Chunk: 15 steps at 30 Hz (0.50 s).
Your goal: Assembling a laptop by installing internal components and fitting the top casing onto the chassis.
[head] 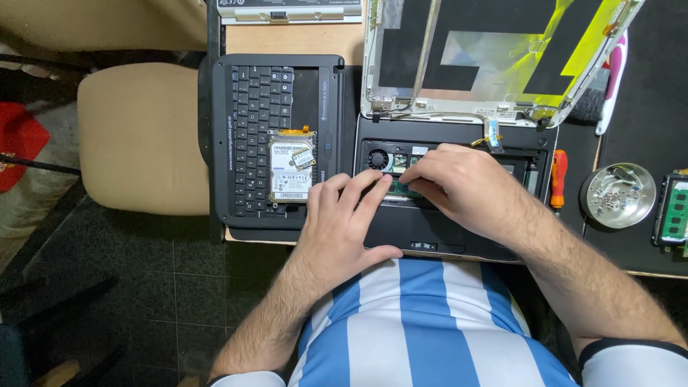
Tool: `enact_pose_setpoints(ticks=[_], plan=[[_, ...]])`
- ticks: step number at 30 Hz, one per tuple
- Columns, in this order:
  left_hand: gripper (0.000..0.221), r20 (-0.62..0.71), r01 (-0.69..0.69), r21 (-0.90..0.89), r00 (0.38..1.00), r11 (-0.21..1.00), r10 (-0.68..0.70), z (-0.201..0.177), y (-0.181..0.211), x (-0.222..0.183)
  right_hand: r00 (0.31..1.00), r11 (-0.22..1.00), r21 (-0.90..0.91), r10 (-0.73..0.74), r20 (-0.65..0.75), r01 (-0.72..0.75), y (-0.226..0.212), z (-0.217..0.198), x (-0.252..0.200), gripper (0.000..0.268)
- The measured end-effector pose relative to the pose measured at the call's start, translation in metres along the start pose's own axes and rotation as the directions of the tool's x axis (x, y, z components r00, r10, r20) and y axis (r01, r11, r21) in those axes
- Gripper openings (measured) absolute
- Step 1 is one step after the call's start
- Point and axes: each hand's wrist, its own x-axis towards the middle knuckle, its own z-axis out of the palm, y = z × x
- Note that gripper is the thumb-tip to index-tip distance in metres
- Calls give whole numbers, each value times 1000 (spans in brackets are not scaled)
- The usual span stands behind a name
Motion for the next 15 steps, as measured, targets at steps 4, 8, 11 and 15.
enact_pose_setpoints(ticks=[4, 8, 11, 15], plan=[[126, 15, -16, 38, 1000, 999, 16, 4, -2, 1, 1000, 1000, 13, 0, 9, -1, -1, 0, 0, 20], [124, 20, -10, 35, 1000, 999, 9, 7, -3, 1, 1000, 1000, 16, 2, 9, -2, -1, 2, 0, 19], [122, 35, 3, 32, 999, 999, -4, 5, -1, 1, 1000, 1000, 2, -6, 10, 6, 2, 5, -1, 19], [122, 44, -3, 40, 999, 999, 1, 4, -1, 0, 1000, 1000, -9, -17, -3, 17, -1, 4, -2, 18]])
